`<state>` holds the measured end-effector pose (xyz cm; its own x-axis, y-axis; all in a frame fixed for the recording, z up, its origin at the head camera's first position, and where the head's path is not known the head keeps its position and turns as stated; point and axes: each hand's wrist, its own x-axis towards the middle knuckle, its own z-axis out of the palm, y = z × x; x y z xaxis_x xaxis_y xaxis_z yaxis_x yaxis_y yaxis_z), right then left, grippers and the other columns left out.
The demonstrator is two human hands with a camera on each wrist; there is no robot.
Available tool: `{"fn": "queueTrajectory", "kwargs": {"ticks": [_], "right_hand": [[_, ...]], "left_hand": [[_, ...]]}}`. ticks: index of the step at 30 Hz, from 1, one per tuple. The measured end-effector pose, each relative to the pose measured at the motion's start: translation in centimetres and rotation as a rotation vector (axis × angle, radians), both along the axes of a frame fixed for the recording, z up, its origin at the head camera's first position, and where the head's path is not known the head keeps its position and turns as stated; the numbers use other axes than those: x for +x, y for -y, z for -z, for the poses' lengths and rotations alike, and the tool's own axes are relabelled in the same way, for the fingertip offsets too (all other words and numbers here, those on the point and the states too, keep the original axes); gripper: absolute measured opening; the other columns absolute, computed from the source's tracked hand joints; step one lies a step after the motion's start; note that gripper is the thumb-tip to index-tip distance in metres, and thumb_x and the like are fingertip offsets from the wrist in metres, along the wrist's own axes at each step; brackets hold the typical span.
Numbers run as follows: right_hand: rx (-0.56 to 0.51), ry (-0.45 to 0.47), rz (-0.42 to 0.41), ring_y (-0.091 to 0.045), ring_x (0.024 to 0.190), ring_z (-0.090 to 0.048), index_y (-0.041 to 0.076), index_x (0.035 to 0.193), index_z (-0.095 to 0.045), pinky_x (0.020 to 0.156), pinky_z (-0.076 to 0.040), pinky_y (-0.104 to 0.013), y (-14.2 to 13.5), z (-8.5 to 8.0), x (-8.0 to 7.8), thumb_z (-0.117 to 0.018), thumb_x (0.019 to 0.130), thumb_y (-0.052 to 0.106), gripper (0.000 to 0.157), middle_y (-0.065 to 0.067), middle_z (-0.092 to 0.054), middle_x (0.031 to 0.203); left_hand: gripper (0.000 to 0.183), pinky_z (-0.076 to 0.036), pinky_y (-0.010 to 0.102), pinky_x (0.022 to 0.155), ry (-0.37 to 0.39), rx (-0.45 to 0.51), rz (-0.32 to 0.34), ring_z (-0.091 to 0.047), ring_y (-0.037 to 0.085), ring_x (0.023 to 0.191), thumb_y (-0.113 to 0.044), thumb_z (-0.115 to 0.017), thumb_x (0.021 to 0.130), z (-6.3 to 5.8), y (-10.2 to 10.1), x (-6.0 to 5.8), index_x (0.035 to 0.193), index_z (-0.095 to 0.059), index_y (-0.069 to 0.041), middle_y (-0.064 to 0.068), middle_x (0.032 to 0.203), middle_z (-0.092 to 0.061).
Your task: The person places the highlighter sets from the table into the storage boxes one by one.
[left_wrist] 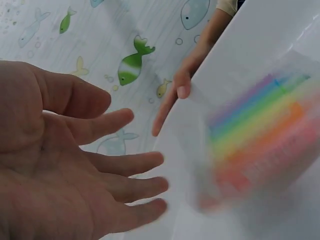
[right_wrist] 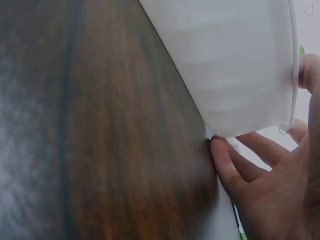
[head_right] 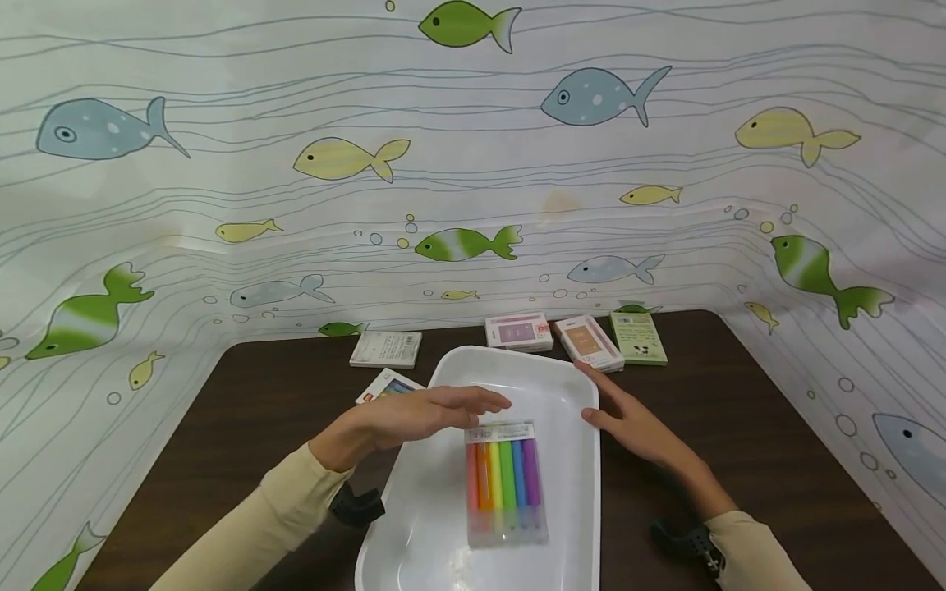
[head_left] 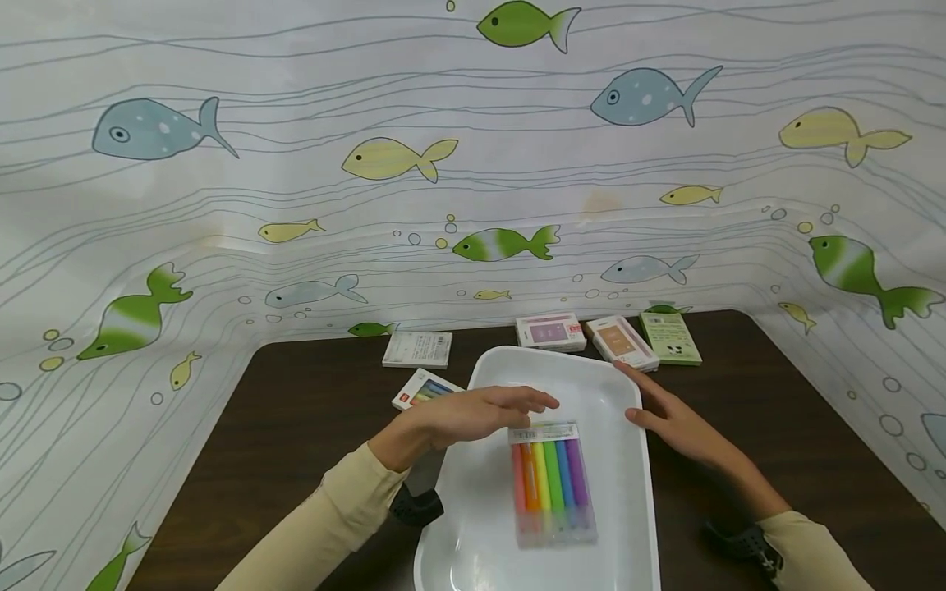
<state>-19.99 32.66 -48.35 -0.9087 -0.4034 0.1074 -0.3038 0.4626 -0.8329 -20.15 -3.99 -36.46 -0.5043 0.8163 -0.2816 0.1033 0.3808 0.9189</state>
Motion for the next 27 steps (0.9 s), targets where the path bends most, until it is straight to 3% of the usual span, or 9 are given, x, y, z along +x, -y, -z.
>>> {"fn": "queueTrajectory", "kwargs": {"ticks": [4, 11, 19, 27], "right_hand": [[0.005, -0.007, 0.000, -0.051, 0.146, -0.022, 0.027, 0.165, -0.021, 0.105, -0.020, -0.077, 0.1, 0.1, 0.1, -0.057, 0.106, 0.019, 0.069, -0.016, -0.019, 0.166], [-0.009, 0.013, 0.009, -0.050, 0.147, -0.019, 0.028, 0.165, -0.021, 0.105, -0.018, -0.078, 0.1, 0.2, 0.1, -0.056, 0.106, 0.017, 0.070, -0.015, -0.017, 0.167], [-0.018, 0.020, -0.002, -0.050, 0.147, -0.019, 0.030, 0.165, -0.019, 0.104, -0.019, -0.078, -0.1, 0.3, 0.0, -0.055, 0.107, 0.017, 0.070, -0.014, -0.016, 0.167], [-0.013, 0.011, -0.006, -0.049, 0.148, -0.016, 0.030, 0.165, -0.019, 0.104, -0.017, -0.079, -0.1, 0.2, 0.0, -0.055, 0.106, 0.016, 0.070, -0.013, -0.015, 0.167]], "left_hand": [[0.046, -0.030, 0.045, 0.114, -0.072, 0.011, -0.003, -0.035, 0.017, 0.143, -0.029, -0.048, 0.108, -0.5, 0.5, 0.1, 0.154, -0.046, -0.031, -0.005, 0.157, -0.040], [0.047, -0.029, 0.041, 0.114, -0.088, 0.041, -0.029, -0.038, 0.009, 0.140, -0.029, -0.047, 0.108, -0.8, 1.4, 0.0, 0.156, -0.043, -0.030, -0.015, 0.152, -0.042], [0.048, -0.027, 0.048, 0.116, -0.076, 0.075, -0.085, -0.038, 0.015, 0.142, -0.028, -0.046, 0.109, -0.8, 3.1, -0.1, 0.157, -0.041, -0.028, -0.010, 0.156, -0.040], [0.049, -0.029, 0.055, 0.114, -0.086, 0.030, -0.209, -0.038, 0.024, 0.142, -0.030, -0.051, 0.107, -0.6, 5.2, -0.2, 0.156, -0.043, -0.027, -0.003, 0.158, -0.039]]}}
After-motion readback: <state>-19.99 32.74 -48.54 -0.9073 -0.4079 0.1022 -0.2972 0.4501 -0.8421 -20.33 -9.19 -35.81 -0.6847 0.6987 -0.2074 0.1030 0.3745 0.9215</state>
